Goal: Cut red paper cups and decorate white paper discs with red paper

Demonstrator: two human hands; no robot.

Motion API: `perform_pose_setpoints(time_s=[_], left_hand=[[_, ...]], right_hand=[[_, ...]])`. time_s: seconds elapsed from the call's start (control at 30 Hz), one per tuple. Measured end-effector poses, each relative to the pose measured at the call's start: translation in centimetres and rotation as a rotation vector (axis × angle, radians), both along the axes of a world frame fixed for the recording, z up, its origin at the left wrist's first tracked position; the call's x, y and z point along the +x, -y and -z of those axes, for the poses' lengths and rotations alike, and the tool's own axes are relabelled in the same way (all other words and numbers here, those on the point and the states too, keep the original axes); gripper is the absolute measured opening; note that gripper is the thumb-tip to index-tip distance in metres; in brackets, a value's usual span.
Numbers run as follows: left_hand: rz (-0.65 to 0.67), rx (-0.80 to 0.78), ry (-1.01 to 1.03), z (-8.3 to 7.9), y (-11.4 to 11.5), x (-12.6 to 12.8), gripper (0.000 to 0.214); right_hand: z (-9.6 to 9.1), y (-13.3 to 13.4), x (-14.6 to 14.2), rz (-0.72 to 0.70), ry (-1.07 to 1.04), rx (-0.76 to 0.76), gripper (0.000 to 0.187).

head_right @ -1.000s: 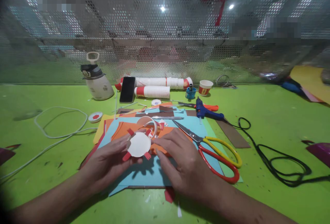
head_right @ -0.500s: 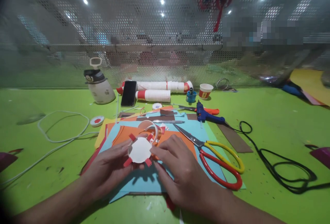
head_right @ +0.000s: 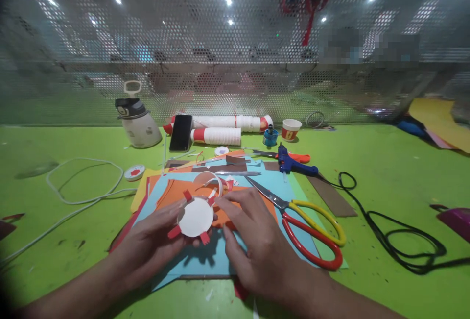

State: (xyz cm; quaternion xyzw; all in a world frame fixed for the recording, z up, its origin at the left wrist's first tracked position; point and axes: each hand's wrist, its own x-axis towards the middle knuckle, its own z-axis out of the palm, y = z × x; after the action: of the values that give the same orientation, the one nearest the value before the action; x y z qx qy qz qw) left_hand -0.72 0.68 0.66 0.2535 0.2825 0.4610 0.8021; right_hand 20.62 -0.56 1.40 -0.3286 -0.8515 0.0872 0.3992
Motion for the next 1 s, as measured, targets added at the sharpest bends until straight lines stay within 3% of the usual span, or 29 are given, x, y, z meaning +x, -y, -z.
perform_pose_setpoints(time_s=[0.23,0.4,0.47,0.63,0.7,0.83,1.0], left_hand=[[0.026,-0.009,0.052,-0.8,-0.2,-0.1,0.026],[-0.174,0.024,0.003,-1.0,-0.4,-0.1,0.01],[-0.172,0.031,-0.035,-0.8,0.6,0.4,0.015],[0.437,0.079,-0.143,0.3,3.3,1.6,0.041],[0.487,0.13,-0.157,0.5,3.4,1.5,0.046],[0.449,0.21,-0.085,-0.2,2.8,0.6,0.049],[0.624,0.292,-0.065,-1.2,2.8,-0.2,0.05]], right_hand=[[0.3,-1.1,0.5,0.114,-0.053,0.02,0.034],[-0.2,-2.8,1.7,0.216,-0.057,0.02,0.014],[-0.8,-3.8,2.2,0.257,-0.009,0.0,0.012],[-3.0,-6.9,1.1,0.189,0.17,-0.027,0.012],[-3.9,-8.1,-0.8,0.128,0.262,-0.028,0.013],[-4.8,-9.7,-6.0,-0.004,0.488,-0.016,0.01],[-5.1,-10.5,-11.3,-0.13,0.718,0.033,0.01]])
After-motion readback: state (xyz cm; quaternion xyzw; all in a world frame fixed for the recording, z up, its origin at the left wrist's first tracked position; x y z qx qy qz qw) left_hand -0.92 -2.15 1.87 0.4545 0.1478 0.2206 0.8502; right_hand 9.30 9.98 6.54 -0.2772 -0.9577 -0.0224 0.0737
